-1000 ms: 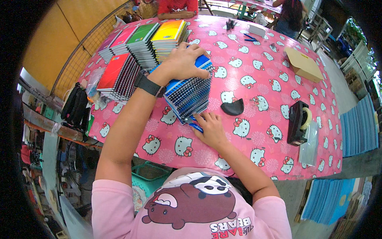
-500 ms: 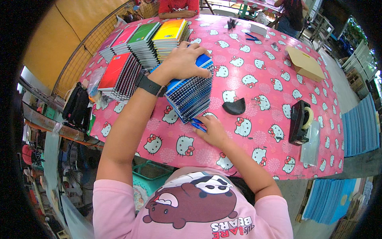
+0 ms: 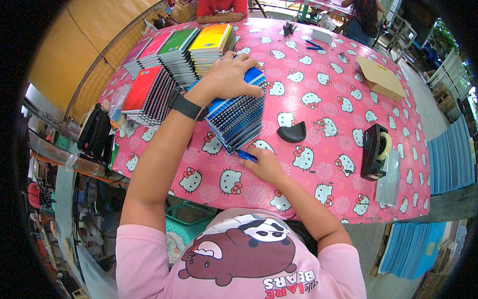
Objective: The person uses wire cutters to trim the ends of spiral bindings on stacks of notebooks. They handle blue and red spiral-bound notebooks, cutting protruding wire ends and placing the trimmed notebooks into separate stacks on a pink Hello Kitty tablecloth.
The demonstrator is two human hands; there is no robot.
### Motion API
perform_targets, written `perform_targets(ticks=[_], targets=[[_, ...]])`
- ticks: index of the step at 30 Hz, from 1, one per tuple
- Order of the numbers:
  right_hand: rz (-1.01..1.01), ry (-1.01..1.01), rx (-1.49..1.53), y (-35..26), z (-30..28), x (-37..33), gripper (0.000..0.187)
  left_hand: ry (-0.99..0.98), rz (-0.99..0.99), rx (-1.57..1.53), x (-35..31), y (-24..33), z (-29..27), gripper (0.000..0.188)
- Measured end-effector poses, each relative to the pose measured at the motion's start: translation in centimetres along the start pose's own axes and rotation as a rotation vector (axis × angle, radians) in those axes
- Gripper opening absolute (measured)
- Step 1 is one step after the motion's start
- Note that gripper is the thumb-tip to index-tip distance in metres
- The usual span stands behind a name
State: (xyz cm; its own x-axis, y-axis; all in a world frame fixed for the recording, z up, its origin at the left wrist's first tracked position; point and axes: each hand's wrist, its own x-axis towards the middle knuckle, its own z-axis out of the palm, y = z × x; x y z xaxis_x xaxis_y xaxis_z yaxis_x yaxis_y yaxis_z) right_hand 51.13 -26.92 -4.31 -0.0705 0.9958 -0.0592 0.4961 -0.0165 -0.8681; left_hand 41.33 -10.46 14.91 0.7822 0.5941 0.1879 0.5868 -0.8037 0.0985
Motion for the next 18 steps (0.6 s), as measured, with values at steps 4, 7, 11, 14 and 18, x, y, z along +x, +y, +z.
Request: perform_targets(ticks=[4,7,11,14,18], targets=[[0.365,-0.368,0.707,1.4,-1.0,1.0,0.034,0.016,0.008,-0.002,0.1,0.2,0.0,0.076],[-0.014,-0.006,0.098,0.5,0.5,0.0,0.035,-0.018,0.005,-0.007,0.2,0.1,-0.1,0.076],[-0.323,0.284,-0.443,0.2,0.9,-0.8,0.042,0.019,0.002,-0.002,0.0,-0.2,0.2,0.075],[-0.340,0.327,-0.502,0.1,1.0,-0.6,0.047,0.018,0.002,-0.006,0.0,-0.1,0.1,0.075],[-0.389,0.348,-0.628,-0.2,0.9,-0.3,0.047,0.013,0.004,-0.004,-0.1,0.0,0.0,0.076]])
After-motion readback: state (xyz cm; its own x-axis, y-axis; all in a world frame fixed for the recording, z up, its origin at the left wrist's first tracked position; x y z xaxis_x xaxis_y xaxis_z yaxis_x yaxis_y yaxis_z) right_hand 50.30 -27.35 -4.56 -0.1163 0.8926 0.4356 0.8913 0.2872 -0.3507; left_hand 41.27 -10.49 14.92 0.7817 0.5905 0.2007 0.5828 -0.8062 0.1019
